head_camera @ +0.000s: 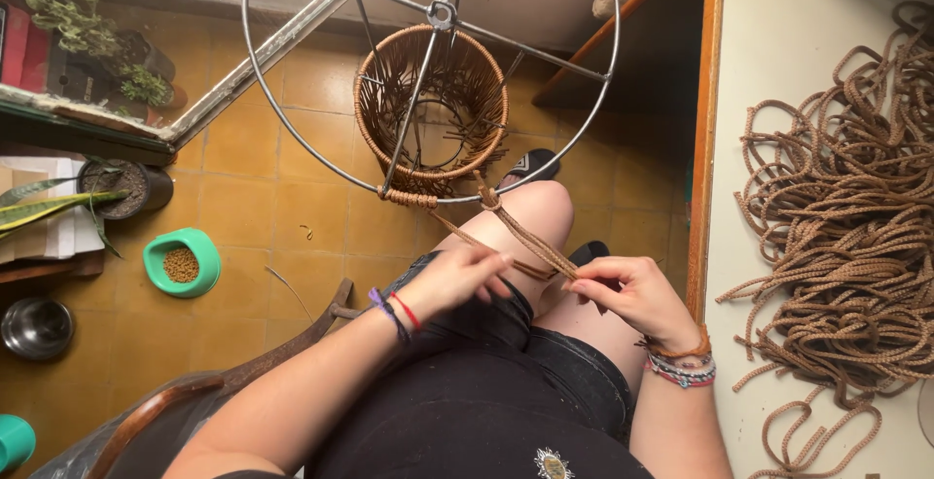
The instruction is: Weaving brown rope around a metal lampshade frame to create a decorative cover.
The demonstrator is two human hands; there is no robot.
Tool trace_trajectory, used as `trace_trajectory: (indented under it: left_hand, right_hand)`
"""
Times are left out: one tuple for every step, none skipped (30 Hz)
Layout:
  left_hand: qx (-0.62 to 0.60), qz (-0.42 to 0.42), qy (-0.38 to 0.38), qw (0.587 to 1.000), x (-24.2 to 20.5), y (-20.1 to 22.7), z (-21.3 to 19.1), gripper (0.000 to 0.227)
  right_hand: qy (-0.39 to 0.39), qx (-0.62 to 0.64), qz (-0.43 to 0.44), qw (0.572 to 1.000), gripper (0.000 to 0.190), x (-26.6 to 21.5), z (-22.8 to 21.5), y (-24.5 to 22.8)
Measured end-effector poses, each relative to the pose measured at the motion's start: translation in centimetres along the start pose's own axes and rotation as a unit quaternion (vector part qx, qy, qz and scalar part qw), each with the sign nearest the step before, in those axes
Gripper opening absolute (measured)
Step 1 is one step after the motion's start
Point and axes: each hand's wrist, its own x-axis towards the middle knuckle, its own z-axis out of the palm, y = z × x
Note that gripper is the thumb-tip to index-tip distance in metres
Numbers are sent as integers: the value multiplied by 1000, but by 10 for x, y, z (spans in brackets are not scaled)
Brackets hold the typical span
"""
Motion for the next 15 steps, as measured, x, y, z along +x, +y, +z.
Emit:
trace_trajectory:
  left_hand:
    - [0, -1, -1, 1000, 2, 2, 9, 48]
    - [-96, 34, -32, 994, 4, 4, 17, 51]
    - [-190, 70, -60, 977, 6, 6, 25, 55]
    - [-189, 70, -60, 978, 3, 13, 32, 55]
    - [-289, 99, -23, 952, 2, 22, 37, 49]
    - [-386, 126, 15, 914, 1, 31, 43, 44]
    - [-386, 126, 13, 914, 3, 33, 42, 44]
    - [-396, 144, 21, 907, 5, 34, 41, 40]
    - [-406, 164, 29, 899, 7, 36, 39, 37]
    - [-405, 164, 29, 899, 3, 39, 40, 37]
    - [-355, 196, 43, 913, -1, 43, 41, 34]
    - [-305, 228, 58, 923, -5, 46, 43, 32]
    - [-304, 228, 56, 923, -8, 50, 44, 32]
    - [-253, 248, 77, 932, -12, 54, 46, 29]
    - [-201, 266, 98, 938, -16, 57, 48, 26]
  right_hand:
    - [0, 1, 2, 1000, 13, -1, 1, 0]
    - [-2, 17, -12, 1000, 11, -2, 2, 0]
    - [-5, 32, -28, 999, 10, -2, 3, -1]
    - [-4, 32, -28, 999, 10, -4, 4, -3]
    - [-16, 36, -20, 999, 10, -5, 5, -6]
    - [-27, 39, -12, 999, 10, -5, 5, -9]
    - [-26, 39, -11, 999, 10, -7, 6, -6]
    - [-45, 29, -11, 999, 10, -8, 7, -3]
    - [-64, 18, -13, 998, 9, -8, 8, -1]
    - [-64, 18, -13, 998, 9, -6, 8, -6]
    - [-71, -16, -4, 997, 11, -5, 8, -12]
    - [-78, -49, 5, 996, 15, -3, 8, -17]
    - [-77, -49, 5, 996, 15, -1, 11, -16]
    - [-64, -10, 2, 998, 27, 1, 15, -15]
    - [-50, 30, 0, 998, 41, 3, 19, -13]
